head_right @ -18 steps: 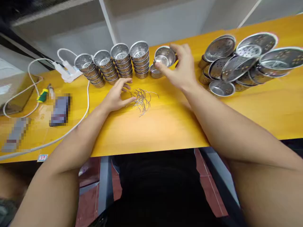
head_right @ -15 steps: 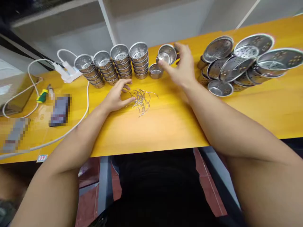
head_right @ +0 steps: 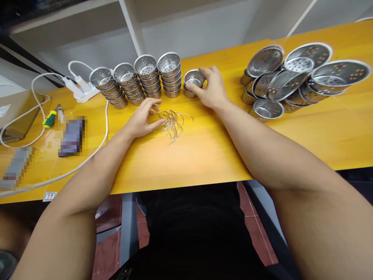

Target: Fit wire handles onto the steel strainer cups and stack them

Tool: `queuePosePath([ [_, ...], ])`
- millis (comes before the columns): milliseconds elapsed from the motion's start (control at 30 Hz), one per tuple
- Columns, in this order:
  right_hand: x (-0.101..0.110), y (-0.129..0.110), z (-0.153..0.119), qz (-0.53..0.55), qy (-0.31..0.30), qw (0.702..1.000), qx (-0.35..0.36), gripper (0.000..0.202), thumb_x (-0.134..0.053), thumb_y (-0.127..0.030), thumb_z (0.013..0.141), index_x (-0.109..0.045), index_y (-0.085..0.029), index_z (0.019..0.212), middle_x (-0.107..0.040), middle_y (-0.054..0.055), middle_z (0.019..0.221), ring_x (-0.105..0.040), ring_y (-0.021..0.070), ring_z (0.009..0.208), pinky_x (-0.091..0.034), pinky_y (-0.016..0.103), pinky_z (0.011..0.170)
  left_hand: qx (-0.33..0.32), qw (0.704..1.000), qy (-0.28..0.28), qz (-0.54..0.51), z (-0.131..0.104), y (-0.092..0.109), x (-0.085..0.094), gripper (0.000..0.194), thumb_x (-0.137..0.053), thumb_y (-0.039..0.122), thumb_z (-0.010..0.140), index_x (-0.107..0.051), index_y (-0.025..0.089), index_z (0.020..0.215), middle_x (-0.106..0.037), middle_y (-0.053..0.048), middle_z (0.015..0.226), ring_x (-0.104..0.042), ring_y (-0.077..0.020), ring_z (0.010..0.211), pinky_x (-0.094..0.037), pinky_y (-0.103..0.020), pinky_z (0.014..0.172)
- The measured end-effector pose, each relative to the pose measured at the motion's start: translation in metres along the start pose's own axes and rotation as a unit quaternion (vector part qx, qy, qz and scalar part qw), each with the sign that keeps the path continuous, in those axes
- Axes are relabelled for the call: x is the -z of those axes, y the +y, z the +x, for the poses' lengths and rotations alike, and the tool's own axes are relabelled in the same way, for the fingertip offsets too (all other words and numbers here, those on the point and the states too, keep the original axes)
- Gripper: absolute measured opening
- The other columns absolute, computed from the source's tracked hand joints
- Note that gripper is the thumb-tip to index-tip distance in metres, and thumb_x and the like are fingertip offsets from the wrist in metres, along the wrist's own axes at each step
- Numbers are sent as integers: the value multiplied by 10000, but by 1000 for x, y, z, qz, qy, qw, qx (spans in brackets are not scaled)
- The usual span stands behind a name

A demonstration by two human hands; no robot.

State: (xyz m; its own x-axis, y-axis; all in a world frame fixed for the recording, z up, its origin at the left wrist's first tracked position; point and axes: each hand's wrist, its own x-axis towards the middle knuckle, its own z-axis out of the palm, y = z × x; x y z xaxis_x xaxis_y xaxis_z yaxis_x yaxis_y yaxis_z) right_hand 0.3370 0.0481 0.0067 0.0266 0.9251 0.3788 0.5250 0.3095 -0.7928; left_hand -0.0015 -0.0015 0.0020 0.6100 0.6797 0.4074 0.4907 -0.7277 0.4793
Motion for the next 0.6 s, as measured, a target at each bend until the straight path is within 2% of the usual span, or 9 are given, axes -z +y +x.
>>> queuePosePath([
  [133, -1, 10, 5, 26, 6, 1000, 1, 706, -1029, -800, 756, -754, -413, 1279, -778, 69, 1337, -543, 385, 1454, -395, 648, 1364, 0, 1000, -2, -1, 0, 1, 1, 653, -785, 417, 1036, -550, 204, 1607, -651, -165, 1555, -746, -267, 1288, -640, -455, 1156],
  [233, -3, 17, 9, 49, 13, 999, -2, 708, -1066, -749, 733, -761, -401, 1269, -785, 62, 1296, -542, 373, 1433, -395, 637, 1359, 3, 1000, -5, -3, 0, 1, 1, 653, -781, 419, 1036, -545, 213, 1609, -645, -163, 1563, -744, -266, 1296, -638, -455, 1161],
  [400, -10, 26, 9, 50, 29, 998, -1, 805, -1012, -871, 718, -743, -411, 1322, -805, 36, 1346, -544, 346, 1390, -357, 629, 1379, 9, 1000, -6, -5, 1, 3, 2, 658, -784, 429, 1031, -544, 214, 1604, -643, -166, 1575, -742, -263, 1291, -639, -463, 1164],
  [500, -9, 18, 5, 25, 20, 999, 4, 829, -940, -876, 803, -687, -442, 1463, -740, 50, 1536, -527, 372, 1513, -332, 661, 1396, 15, 1000, -8, -6, 1, 5, 4, 648, -775, 434, 1033, -549, 212, 1598, -650, -165, 1567, -748, -262, 1288, -641, -465, 1164],
  [600, 11, -8, -1, -56, 30, 998, 22, 811, -833, -757, 960, -582, -385, 1636, -572, 141, 1707, -539, 384, 1580, -392, 664, 1390, 20, 1000, -9, -6, 1, 6, 5, 640, -769, 445, 1039, -556, 210, 1595, -659, -166, 1560, -749, -266, 1296, -645, -463, 1157],
])
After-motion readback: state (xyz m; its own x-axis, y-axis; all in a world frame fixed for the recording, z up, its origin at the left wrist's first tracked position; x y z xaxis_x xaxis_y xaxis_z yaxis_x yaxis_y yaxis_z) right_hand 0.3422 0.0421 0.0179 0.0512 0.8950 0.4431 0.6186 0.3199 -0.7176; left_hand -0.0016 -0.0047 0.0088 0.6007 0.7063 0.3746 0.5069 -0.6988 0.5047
